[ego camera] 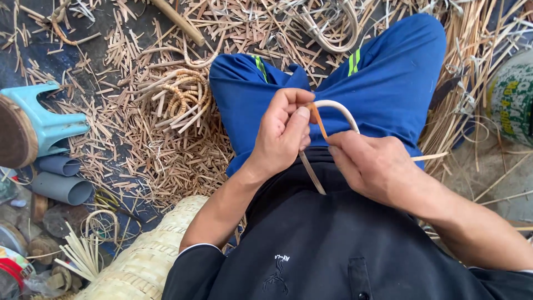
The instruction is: Creating decorative or functional items by weaving and shaping bamboo strips.
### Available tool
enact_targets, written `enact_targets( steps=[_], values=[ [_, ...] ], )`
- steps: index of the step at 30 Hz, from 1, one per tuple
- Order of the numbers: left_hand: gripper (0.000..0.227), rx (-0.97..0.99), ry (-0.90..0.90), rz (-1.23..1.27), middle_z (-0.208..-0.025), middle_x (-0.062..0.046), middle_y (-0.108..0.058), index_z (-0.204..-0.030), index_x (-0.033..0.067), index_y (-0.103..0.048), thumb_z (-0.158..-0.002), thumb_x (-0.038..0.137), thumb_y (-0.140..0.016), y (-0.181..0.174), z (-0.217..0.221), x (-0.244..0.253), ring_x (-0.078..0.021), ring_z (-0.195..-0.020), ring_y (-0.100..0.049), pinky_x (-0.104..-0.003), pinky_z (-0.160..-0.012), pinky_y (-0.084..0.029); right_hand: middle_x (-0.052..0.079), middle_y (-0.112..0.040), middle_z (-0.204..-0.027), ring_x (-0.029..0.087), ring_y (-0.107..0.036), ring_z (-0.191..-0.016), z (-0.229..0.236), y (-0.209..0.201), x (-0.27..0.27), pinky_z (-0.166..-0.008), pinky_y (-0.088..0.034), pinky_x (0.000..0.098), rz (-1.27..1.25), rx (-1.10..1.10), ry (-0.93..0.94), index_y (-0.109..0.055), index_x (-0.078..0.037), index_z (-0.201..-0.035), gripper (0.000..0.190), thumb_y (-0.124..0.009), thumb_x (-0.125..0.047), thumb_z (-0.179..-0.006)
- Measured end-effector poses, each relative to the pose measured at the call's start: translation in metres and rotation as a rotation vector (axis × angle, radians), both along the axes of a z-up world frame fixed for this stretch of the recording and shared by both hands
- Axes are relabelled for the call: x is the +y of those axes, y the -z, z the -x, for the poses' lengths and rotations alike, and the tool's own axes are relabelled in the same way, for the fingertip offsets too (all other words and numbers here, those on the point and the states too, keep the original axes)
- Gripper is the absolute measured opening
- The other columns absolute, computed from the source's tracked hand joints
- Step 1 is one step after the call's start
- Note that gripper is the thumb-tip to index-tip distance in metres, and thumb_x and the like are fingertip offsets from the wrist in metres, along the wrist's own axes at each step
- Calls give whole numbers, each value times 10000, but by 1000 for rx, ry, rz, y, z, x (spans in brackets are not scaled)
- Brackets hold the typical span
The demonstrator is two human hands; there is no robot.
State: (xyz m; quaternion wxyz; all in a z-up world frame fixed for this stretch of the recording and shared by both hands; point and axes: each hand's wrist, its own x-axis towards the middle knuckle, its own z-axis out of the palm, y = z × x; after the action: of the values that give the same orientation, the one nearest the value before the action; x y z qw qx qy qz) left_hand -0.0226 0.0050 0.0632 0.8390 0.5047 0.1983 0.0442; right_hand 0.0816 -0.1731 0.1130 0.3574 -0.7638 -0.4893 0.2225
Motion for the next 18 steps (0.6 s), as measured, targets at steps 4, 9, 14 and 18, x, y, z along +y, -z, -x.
enact_targets(
  steps=[4, 9, 14, 18],
  values=[
    [200, 8, -83, -78, -977, -48, -607, -1284, 8, -536, -1115, 100, -483, 11, 6, -3, -20, -672, -463, -200, -545, -404, 100, -692, -746, 255, -711, -649, 15, 5, 6, -544, -545, 376, 111, 231, 190, -603, 17, -1249, 336, -647, -109, -940],
    [147, -146, -317, -205, -973, -59, -609, -1257, 28, -549, -1148, 110, -495, 22, -2, -1, -43, -635, -465, -216, -549, -425, 19, -604, -853, 93, -565, -758, 33, 51, 9, -686, -507, 264, -93, 811, 277, -626, -16, -1116, 230, -464, -179, -1119],
    [142, -144, -331, 176, -957, -56, -587, -1239, 18, -569, -1137, 90, -502, 24, -5, 5, -19, -630, -418, -192, -518, -376, 17, -597, -828, 80, -560, -721, 28, 86, 10, -681, -511, 241, -239, 900, 308, -594, -25, -1049, 228, -488, -212, -1125],
    [157, -107, -241, 91, -960, -67, -601, -1241, 18, -578, -1129, 97, -502, 8, 4, 4, -25, -625, -430, -205, -510, -393, 32, -620, -758, 89, -582, -646, 8, 114, -2, -594, -493, 253, -146, 734, 335, -594, -9, -1004, 204, -537, -184, -1091]
  ],
)
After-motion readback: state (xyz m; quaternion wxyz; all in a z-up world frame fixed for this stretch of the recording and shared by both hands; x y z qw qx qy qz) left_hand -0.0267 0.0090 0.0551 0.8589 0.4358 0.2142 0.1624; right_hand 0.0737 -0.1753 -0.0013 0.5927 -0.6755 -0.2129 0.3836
